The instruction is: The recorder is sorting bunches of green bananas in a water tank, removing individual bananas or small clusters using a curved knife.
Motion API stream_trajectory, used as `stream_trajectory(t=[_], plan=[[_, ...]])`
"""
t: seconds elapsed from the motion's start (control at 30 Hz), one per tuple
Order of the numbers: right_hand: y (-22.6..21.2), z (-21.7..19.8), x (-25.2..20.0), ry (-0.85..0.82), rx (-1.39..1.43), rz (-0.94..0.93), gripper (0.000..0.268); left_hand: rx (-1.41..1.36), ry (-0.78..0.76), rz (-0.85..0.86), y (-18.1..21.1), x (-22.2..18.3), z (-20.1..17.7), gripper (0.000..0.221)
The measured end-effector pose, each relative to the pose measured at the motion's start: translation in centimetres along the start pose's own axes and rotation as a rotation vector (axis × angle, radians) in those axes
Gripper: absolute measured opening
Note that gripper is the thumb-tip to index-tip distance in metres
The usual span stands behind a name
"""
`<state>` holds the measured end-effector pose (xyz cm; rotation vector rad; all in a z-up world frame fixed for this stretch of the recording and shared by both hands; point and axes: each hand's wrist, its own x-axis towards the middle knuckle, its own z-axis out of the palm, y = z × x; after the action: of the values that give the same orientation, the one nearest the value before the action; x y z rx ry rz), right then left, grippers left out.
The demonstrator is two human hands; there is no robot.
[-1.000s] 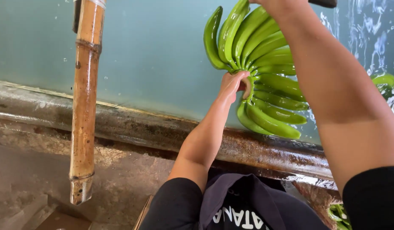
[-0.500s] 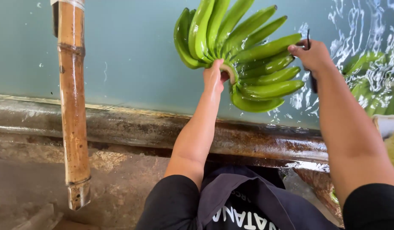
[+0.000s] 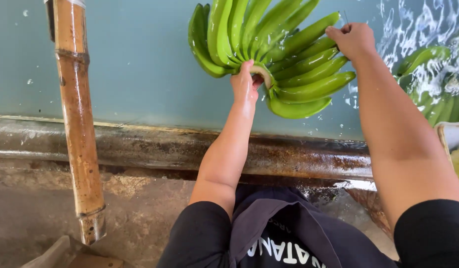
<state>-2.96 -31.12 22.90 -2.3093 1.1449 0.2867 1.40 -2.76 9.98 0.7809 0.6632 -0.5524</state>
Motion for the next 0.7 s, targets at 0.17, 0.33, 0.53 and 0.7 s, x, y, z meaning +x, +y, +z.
stream_trajectory(t=[0.17,0.33,0.53,0.7], plan=[[2.4,-1.0,-3.7,0.030,0.162,-0.251,0.041,-0.113,0.030,-0.004,0.5,0.3,0.5,0.028],[4.2,0.4,-7.3,0.285,0.055,-0.353,0.041,-0.143,0.092,-0.017,0.3,0.8,-0.2,0.029],[10.0,0.7,-5.9,0.567,0.357,-0.378,0.020,-0.102,0.139,0.025,1.4,1.4,-0.5,0.034],[20.0,1.1,-5.6,0.719,0.427,-0.167,0.018,-0.262,0.151,-0.011,2.8,2.5,-3.0,0.032]])
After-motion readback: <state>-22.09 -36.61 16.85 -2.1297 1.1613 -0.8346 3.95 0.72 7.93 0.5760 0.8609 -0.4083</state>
